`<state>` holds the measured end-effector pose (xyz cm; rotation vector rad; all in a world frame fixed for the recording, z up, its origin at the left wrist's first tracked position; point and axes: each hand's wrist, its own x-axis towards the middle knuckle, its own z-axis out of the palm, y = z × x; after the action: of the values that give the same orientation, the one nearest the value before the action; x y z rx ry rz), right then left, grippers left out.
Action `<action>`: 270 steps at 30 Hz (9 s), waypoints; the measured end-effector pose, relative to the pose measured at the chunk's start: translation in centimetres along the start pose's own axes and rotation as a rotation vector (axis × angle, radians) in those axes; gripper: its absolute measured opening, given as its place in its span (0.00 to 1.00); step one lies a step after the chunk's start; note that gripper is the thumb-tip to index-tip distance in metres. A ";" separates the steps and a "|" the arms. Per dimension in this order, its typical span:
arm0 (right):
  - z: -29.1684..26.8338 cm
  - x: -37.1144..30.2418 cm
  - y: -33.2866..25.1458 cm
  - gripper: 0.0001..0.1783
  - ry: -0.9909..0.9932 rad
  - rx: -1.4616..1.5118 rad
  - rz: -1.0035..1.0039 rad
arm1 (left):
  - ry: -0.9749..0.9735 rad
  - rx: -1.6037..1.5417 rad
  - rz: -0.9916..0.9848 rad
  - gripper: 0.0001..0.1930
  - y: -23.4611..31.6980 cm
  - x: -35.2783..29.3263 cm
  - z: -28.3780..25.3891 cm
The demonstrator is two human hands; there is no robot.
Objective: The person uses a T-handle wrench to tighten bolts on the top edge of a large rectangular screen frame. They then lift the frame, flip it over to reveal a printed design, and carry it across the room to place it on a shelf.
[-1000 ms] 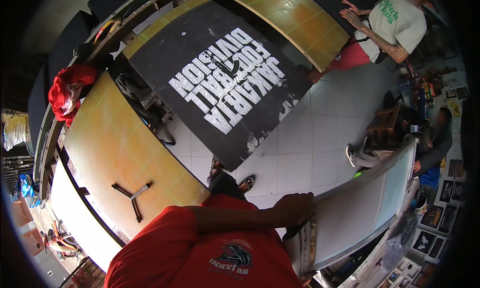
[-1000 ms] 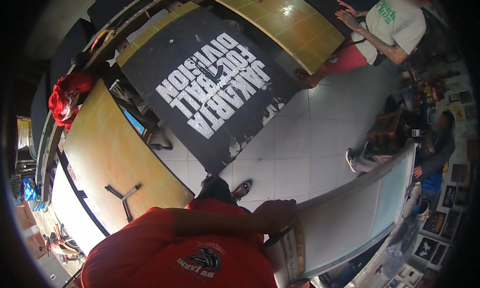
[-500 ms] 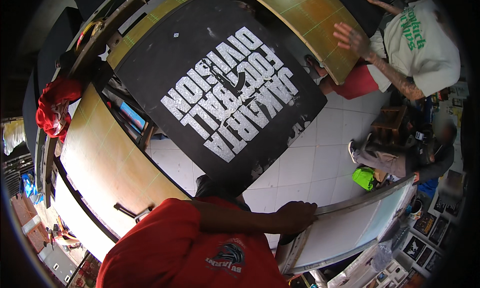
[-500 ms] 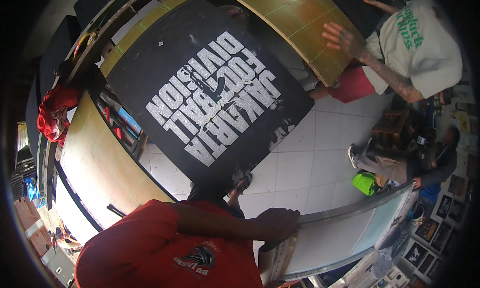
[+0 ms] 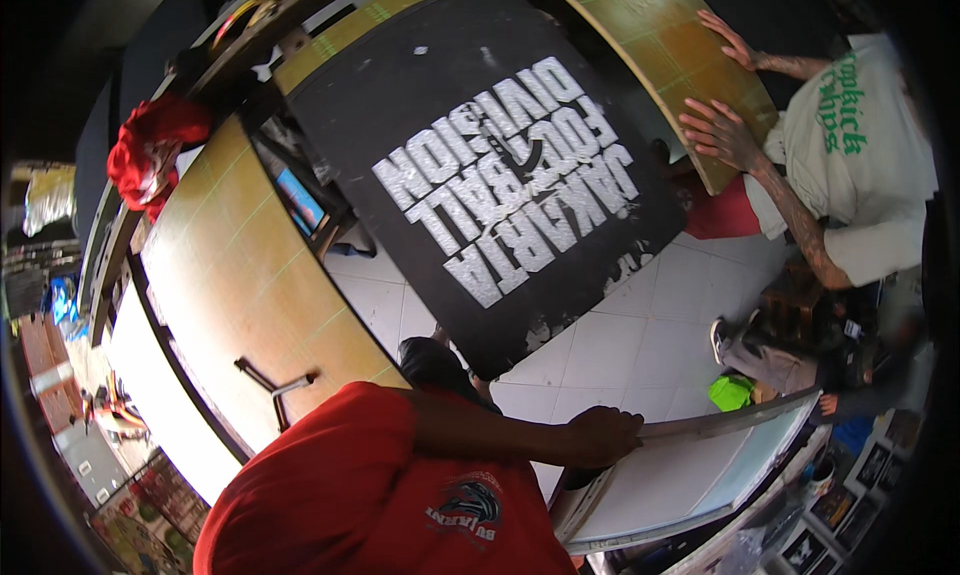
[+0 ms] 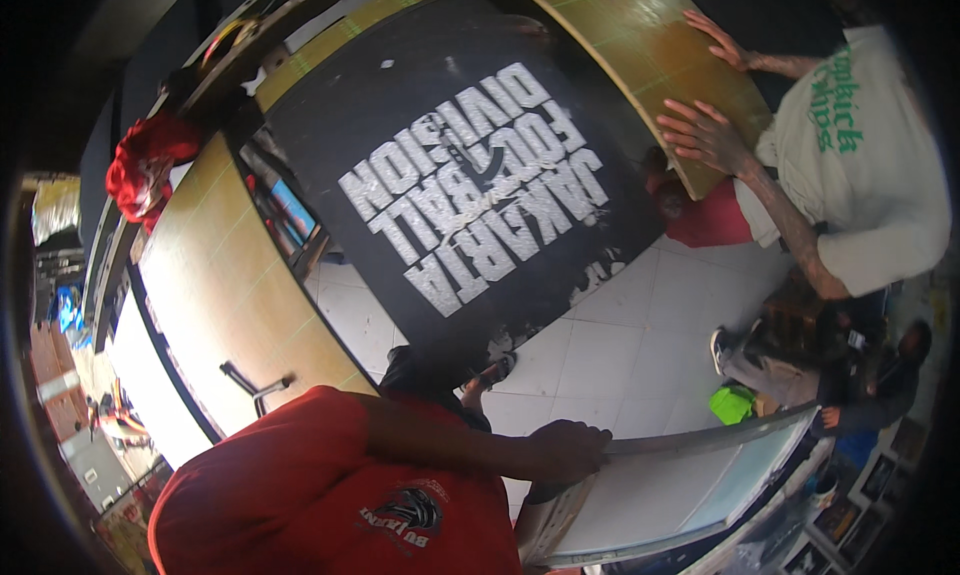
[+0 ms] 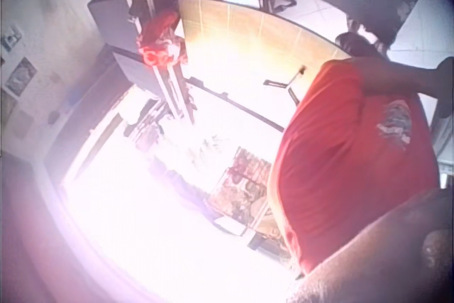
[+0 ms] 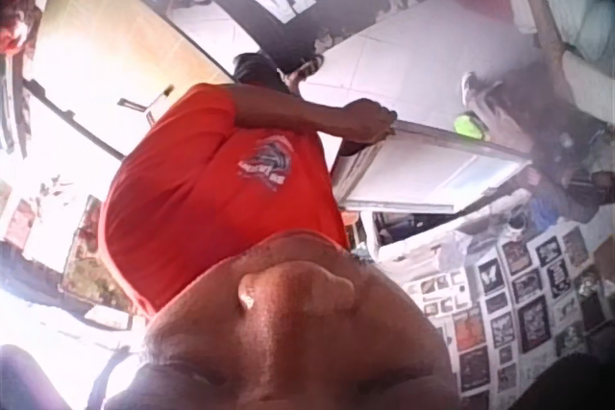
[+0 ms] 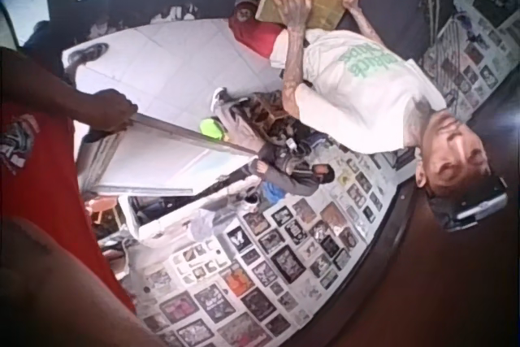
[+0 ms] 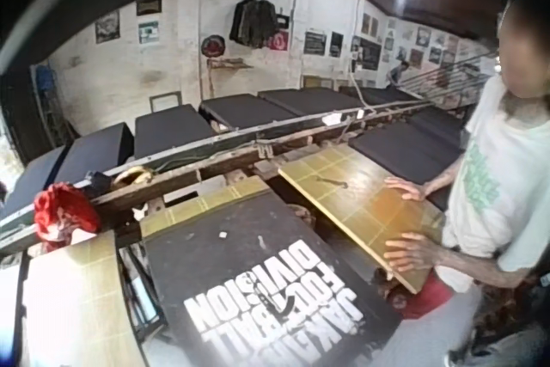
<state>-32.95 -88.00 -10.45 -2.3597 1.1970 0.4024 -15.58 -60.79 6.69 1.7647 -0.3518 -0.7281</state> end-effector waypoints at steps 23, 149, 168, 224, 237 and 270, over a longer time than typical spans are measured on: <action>-2.0 5.6 -5.3 0.25 -0.035 -0.173 -0.068 | 0.114 -0.078 0.040 0.19 -2.0 -1.7 -2.0; -107.6 278.2 -177.8 0.27 0.447 1.034 -0.074 | 0.694 0.413 0.194 0.22 85.4 325.8 -96.1; -127.0 330.3 -203.1 0.29 0.898 1.086 -0.006 | 0.306 0.456 0.266 0.23 108.5 395.2 -105.1; -184.2 434.4 -211.3 0.27 0.503 0.949 -0.051 | 0.500 0.443 0.197 0.25 144.1 489.6 -82.5; -187.8 437.8 -214.6 0.30 0.488 0.947 -0.137 | 0.621 0.366 0.225 0.24 143.3 493.2 -81.6; -192.9 453.1 -220.6 0.30 0.367 1.131 -0.281 | 0.577 0.634 0.197 0.26 154.9 503.3 -81.0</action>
<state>418.44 -383.11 8.15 -1.5438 0.8396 -0.6740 439.49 -337.70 17.44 2.3920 -0.3727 0.0750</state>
